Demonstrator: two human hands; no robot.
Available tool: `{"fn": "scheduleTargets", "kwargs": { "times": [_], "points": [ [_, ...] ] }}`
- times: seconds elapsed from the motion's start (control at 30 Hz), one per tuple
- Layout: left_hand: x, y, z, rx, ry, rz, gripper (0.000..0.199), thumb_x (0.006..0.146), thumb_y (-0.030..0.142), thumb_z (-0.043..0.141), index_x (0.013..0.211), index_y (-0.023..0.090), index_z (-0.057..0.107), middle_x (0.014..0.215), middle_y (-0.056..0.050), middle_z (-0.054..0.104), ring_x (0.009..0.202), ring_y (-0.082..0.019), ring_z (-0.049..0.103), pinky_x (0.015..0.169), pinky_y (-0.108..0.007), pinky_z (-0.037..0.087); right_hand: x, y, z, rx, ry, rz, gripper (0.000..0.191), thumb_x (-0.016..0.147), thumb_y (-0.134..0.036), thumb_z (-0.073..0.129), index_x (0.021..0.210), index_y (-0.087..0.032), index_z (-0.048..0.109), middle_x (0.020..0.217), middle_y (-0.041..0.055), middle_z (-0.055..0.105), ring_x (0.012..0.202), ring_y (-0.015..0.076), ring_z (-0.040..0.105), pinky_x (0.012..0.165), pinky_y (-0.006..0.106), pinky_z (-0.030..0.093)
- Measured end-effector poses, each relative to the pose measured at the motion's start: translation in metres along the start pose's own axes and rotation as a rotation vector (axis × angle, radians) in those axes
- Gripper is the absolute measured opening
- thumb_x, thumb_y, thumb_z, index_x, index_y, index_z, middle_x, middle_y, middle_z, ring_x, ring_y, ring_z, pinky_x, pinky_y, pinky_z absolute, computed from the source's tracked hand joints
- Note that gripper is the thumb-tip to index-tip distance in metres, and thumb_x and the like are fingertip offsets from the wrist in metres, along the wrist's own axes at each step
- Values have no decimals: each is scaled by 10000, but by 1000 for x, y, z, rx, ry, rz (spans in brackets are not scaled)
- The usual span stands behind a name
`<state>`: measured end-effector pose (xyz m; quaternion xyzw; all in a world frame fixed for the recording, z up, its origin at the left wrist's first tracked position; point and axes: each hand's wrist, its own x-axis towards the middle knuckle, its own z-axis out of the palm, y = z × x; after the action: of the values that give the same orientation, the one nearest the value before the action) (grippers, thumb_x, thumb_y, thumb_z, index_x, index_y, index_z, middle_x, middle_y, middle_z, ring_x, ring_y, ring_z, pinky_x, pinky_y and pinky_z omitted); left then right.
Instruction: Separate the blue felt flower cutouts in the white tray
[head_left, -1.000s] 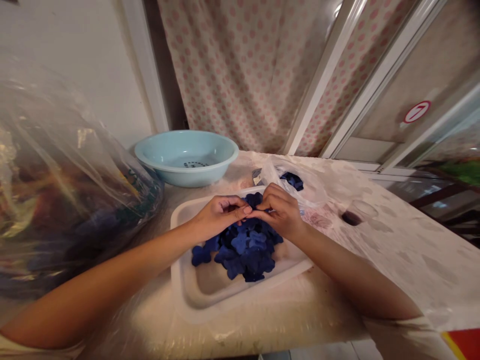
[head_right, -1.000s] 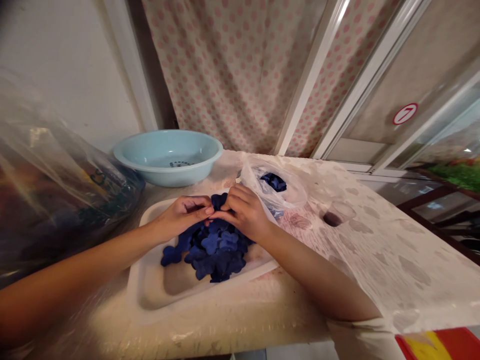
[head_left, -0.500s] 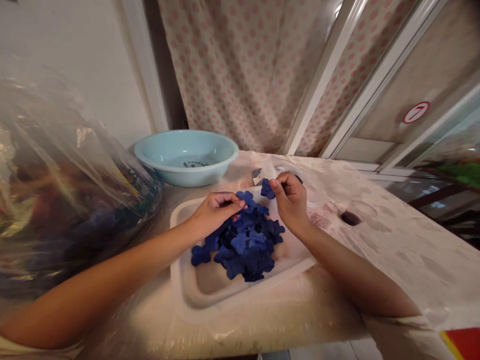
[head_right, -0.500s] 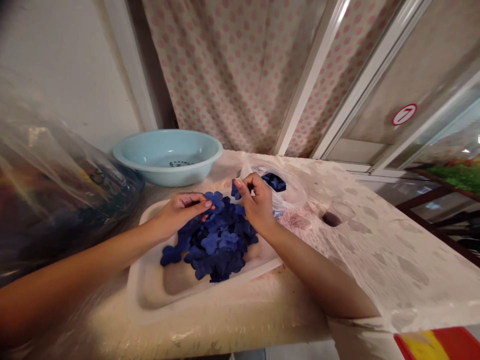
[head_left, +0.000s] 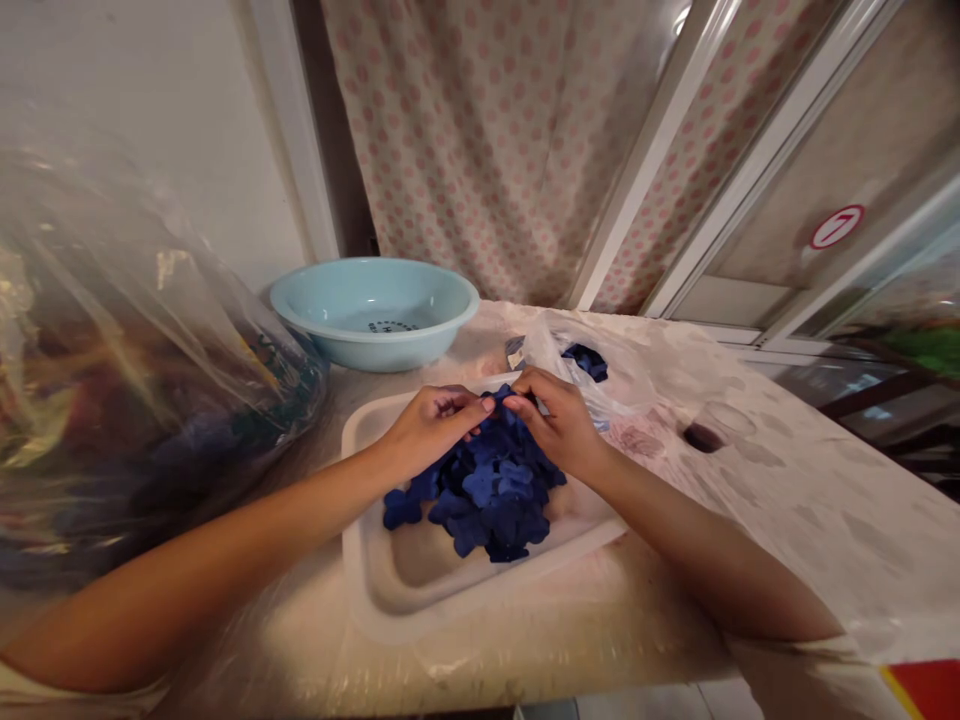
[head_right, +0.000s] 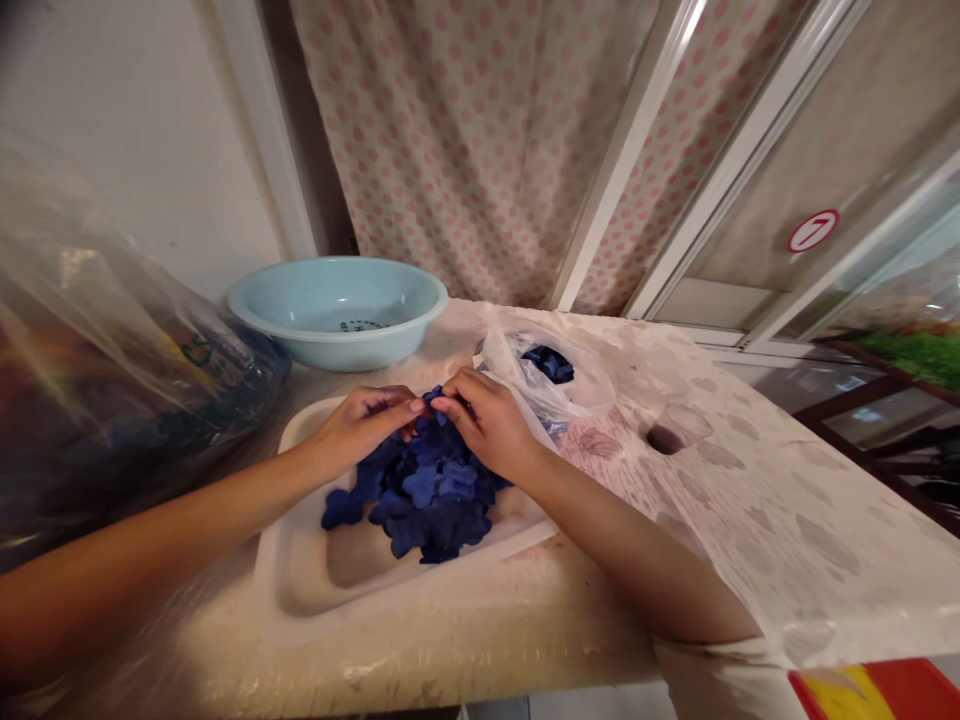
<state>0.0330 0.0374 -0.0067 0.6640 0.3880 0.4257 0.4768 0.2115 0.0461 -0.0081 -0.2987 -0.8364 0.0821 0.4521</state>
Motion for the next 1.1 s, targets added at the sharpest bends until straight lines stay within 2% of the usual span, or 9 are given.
{"fn": "scheduleTargets", "kwargs": {
  "times": [0.17, 0.3, 0.4, 0.53, 0.7, 0.83, 0.93, 1.0, 1.1],
  "points": [
    [-1, 2, -1, -39, -123, 59, 266, 733, 386, 570, 605, 157, 618, 595, 4, 551, 559, -114, 504, 548, -214, 405, 1, -4, 0, 37, -56, -143, 226, 806, -306, 577, 654, -176, 472, 631, -18, 467, 598, 97, 448, 559, 219, 360],
    [0, 0, -1, 7, -180, 116, 203, 738, 333, 583, 644, 160, 633, 600, 6, 547, 570, -109, 490, 537, -199, 397, 0, -6, 1, 102, -44, -169, 241, 760, -336, 627, 632, -171, 506, 610, -20, 484, 578, 94, 454, 537, 221, 352],
    [1, -1, -1, -7, -124, 88, 199, 732, 320, 594, 625, 154, 618, 549, 17, 527, 526, -99, 475, 509, -195, 385, 0, -5, 1, 103, 61, -23, 260, 784, -331, 602, 618, -172, 480, 579, -33, 457, 546, 86, 426, 520, 221, 332],
    [2, -1, -1, -20, -25, 20, 214, 725, 344, 600, 634, 151, 615, 543, 25, 531, 498, -89, 470, 503, -194, 380, 3, 0, -2, 13, 352, 229, 303, 841, -280, 499, 582, -182, 376, 527, -53, 344, 494, 77, 329, 489, 221, 282],
    [4, -4, -1, -42, 62, -30, 178, 690, 328, 612, 639, 158, 628, 521, 32, 531, 476, -87, 453, 478, -194, 352, 4, 2, -2, -67, 415, 215, 271, 786, -219, 525, 595, -191, 335, 570, -50, 330, 534, 84, 331, 531, 234, 303],
    [5, -6, -2, -75, 77, -40, 154, 672, 310, 604, 644, 160, 628, 528, 39, 531, 468, -81, 446, 472, -191, 349, 1, -2, -2, -89, 321, 113, 200, 802, -253, 510, 659, -186, 387, 634, -27, 395, 604, 102, 394, 593, 254, 335],
    [4, -6, -2, -80, 53, -40, 178, 665, 330, 611, 637, 154, 623, 536, 38, 537, 466, -78, 447, 473, -190, 352, 0, -4, -2, -37, 88, 31, 170, 788, -315, 542, 762, -179, 442, 729, 2, 459, 686, 125, 448, 629, 261, 366],
    [4, -5, -2, -84, 54, -30, 172, 658, 322, 615, 642, 152, 622, 539, 39, 540, 471, -78, 452, 478, -189, 353, 1, -5, -1, -26, -41, 24, 180, 786, -314, 567, 741, -179, 457, 713, -1, 474, 665, 118, 453, 612, 248, 366],
    [4, -4, -2, -96, 116, -25, 160, 666, 305, 608, 659, 146, 617, 522, 42, 530, 471, -78, 456, 471, -186, 341, 2, -4, 2, -8, -34, 57, 202, 817, -299, 548, 677, -177, 469, 666, -10, 472, 617, 103, 440, 578, 230, 355]
  ]
}}
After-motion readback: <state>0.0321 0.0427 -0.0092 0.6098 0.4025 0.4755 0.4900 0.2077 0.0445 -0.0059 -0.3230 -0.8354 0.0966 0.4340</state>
